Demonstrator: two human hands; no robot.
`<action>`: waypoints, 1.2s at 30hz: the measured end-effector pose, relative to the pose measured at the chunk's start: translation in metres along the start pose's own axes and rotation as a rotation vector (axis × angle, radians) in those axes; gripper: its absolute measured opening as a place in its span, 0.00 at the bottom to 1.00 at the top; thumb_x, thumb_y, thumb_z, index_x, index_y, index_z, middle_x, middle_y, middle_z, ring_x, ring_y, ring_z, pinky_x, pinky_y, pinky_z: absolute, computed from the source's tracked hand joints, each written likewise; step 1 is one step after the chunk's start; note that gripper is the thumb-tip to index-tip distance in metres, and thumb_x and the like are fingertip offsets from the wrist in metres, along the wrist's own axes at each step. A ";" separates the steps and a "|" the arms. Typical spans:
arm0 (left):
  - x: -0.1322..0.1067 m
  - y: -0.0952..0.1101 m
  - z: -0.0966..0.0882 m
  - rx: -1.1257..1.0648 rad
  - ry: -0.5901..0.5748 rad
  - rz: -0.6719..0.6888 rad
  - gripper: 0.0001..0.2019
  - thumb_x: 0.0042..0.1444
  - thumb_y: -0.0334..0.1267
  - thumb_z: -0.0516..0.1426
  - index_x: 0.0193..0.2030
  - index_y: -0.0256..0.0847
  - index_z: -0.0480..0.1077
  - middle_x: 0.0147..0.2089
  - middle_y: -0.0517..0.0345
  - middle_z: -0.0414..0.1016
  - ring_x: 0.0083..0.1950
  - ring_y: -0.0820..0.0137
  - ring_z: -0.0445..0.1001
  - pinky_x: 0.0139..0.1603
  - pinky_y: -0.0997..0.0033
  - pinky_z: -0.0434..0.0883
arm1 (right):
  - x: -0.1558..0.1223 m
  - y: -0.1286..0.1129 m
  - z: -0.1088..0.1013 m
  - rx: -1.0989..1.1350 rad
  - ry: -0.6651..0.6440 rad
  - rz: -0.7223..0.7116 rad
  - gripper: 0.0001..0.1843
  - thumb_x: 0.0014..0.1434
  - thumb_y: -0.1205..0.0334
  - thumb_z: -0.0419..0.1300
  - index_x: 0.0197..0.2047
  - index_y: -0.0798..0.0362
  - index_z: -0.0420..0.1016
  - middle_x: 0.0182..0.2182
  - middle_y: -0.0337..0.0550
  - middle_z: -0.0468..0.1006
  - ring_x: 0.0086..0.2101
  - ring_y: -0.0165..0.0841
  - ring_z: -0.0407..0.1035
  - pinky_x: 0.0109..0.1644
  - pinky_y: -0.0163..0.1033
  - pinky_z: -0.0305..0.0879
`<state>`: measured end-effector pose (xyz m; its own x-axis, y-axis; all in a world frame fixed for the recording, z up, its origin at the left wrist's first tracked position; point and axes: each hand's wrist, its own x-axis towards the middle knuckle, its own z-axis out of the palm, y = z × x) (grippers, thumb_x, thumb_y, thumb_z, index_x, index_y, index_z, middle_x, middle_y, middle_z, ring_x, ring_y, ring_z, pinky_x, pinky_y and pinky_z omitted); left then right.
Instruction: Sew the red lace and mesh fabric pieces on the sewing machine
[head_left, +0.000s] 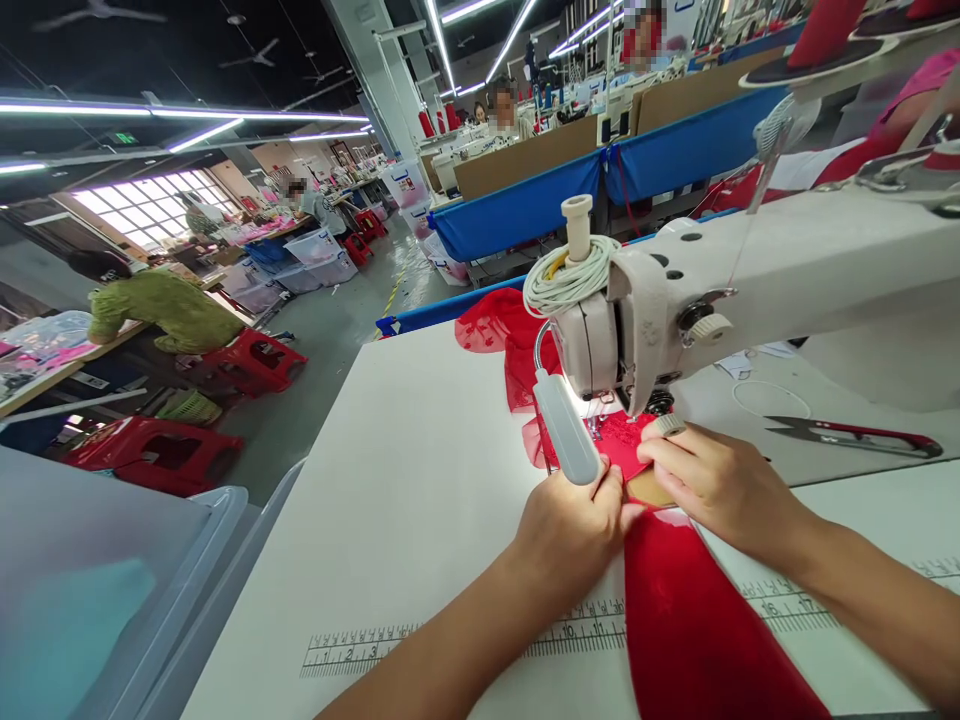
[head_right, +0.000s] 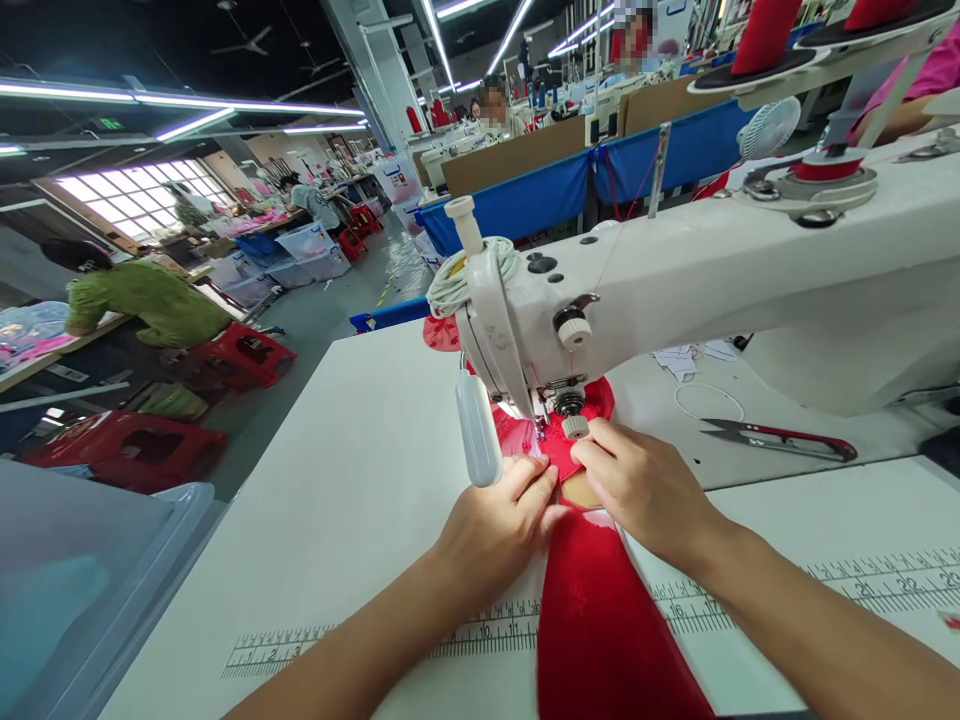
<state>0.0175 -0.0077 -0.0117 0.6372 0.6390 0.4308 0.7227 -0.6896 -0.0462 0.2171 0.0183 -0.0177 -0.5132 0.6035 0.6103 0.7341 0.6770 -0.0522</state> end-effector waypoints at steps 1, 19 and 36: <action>-0.001 0.003 -0.001 -0.022 0.007 -0.003 0.22 0.71 0.45 0.44 0.49 0.30 0.72 0.42 0.45 0.77 0.38 0.65 0.76 0.32 0.69 0.75 | 0.001 0.000 0.000 0.000 0.004 -0.005 0.15 0.58 0.76 0.47 0.31 0.51 0.70 0.25 0.41 0.70 0.23 0.31 0.63 0.25 0.35 0.54; -0.009 0.011 0.004 0.068 0.027 -0.036 0.40 0.66 0.62 0.38 0.52 0.23 0.73 0.44 0.35 0.77 0.44 0.55 0.78 0.40 0.61 0.76 | 0.000 0.004 0.003 -0.002 0.003 -0.025 0.16 0.59 0.77 0.46 0.34 0.53 0.73 0.31 0.45 0.76 0.26 0.33 0.67 0.25 0.37 0.56; -0.004 0.000 0.009 0.081 -0.002 -0.115 0.34 0.67 0.62 0.42 0.49 0.31 0.74 0.46 0.38 0.77 0.48 0.55 0.77 0.40 0.63 0.74 | 0.002 0.007 0.010 -0.019 -0.039 0.040 0.16 0.57 0.77 0.48 0.37 0.54 0.75 0.35 0.47 0.78 0.32 0.36 0.69 0.25 0.38 0.57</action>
<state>0.0174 -0.0077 -0.0219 0.5497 0.7129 0.4354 0.8101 -0.5821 -0.0697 0.2173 0.0286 -0.0245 -0.5001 0.6463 0.5764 0.7627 0.6439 -0.0604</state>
